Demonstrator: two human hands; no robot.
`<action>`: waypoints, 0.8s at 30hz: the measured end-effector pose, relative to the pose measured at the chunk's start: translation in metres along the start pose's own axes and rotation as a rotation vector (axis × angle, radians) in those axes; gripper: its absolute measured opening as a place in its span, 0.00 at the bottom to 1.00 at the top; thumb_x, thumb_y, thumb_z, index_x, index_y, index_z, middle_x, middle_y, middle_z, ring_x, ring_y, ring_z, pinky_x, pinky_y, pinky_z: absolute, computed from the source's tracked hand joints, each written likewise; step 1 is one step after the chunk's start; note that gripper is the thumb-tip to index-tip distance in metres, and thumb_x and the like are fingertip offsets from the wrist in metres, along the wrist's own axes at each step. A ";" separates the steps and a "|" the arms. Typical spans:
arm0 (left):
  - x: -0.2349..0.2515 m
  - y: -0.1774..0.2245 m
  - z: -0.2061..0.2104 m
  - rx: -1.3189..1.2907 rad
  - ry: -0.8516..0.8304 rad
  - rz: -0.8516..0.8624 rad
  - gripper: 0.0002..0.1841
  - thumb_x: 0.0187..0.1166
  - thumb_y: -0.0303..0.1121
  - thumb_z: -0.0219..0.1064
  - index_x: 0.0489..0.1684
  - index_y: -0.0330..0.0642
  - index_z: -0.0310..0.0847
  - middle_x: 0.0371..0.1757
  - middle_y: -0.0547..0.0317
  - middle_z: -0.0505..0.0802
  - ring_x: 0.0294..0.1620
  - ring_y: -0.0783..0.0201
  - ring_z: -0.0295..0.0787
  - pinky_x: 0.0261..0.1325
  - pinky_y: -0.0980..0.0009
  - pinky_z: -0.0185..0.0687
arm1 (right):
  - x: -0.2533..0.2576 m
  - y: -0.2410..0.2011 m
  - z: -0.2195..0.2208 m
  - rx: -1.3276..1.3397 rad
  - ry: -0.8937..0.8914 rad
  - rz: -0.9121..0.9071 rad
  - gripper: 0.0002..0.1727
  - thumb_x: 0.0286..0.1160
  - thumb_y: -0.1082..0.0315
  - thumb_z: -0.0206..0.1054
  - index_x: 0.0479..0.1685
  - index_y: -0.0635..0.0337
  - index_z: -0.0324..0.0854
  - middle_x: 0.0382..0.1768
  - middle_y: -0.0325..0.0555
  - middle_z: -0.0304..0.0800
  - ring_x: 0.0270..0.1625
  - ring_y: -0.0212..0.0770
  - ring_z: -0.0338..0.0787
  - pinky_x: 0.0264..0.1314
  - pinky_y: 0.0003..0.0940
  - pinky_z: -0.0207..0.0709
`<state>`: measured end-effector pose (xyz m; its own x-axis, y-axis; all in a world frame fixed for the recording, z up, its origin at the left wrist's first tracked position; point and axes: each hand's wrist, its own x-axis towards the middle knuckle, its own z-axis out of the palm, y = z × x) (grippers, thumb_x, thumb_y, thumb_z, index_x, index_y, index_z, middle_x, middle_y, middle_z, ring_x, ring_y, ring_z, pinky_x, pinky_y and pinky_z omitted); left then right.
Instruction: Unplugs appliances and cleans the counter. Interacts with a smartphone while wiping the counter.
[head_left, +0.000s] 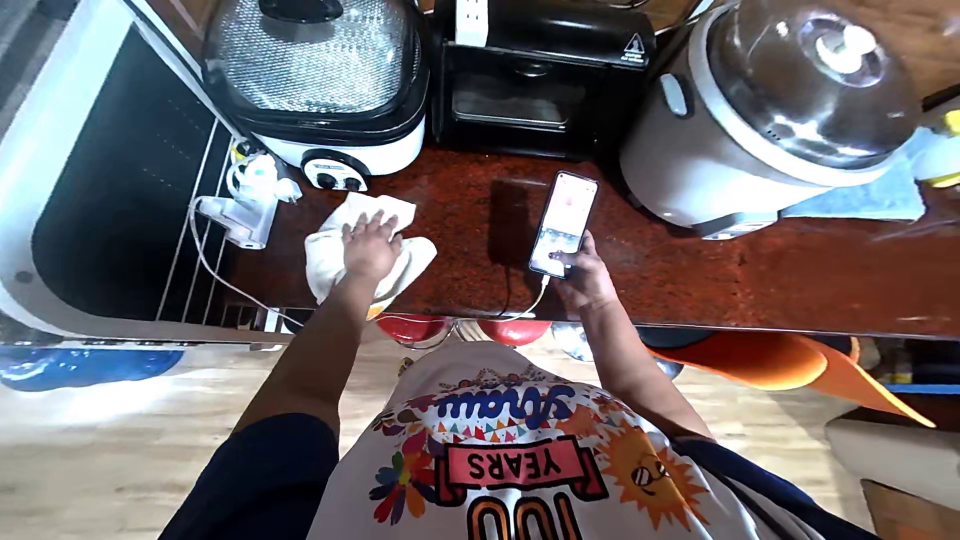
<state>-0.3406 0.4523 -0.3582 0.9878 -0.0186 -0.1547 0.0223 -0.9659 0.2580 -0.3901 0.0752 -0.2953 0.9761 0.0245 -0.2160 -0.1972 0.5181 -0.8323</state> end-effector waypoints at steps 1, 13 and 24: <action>0.002 0.001 -0.002 -0.007 -0.003 -0.063 0.27 0.91 0.50 0.50 0.88 0.60 0.69 0.93 0.54 0.67 0.95 0.40 0.51 0.89 0.28 0.40 | -0.001 0.001 -0.002 -0.013 -0.023 -0.002 0.42 0.53 0.82 0.65 0.75 0.46 0.55 0.58 0.47 0.84 0.54 0.44 0.91 0.53 0.46 0.89; -0.011 0.123 -0.043 -0.378 0.085 0.203 0.20 0.86 0.42 0.63 0.75 0.52 0.82 0.85 0.52 0.77 0.90 0.47 0.63 0.90 0.28 0.32 | -0.007 -0.002 -0.002 -0.003 0.008 0.011 0.43 0.60 0.82 0.60 0.80 0.43 0.52 0.60 0.46 0.83 0.56 0.43 0.90 0.54 0.45 0.88; -0.013 0.099 -0.031 -0.281 -0.157 0.130 0.20 0.86 0.44 0.63 0.74 0.53 0.83 0.86 0.51 0.76 0.89 0.47 0.63 0.89 0.33 0.44 | -0.002 -0.006 -0.002 0.106 0.157 0.048 0.23 0.89 0.51 0.37 0.64 0.49 0.72 0.50 0.46 0.89 0.51 0.42 0.91 0.52 0.45 0.87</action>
<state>-0.3461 0.3647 -0.3016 0.9499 -0.1974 -0.2424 -0.0390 -0.8442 0.5347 -0.3910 0.0704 -0.2913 0.9377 -0.0780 -0.3385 -0.2246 0.6073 -0.7621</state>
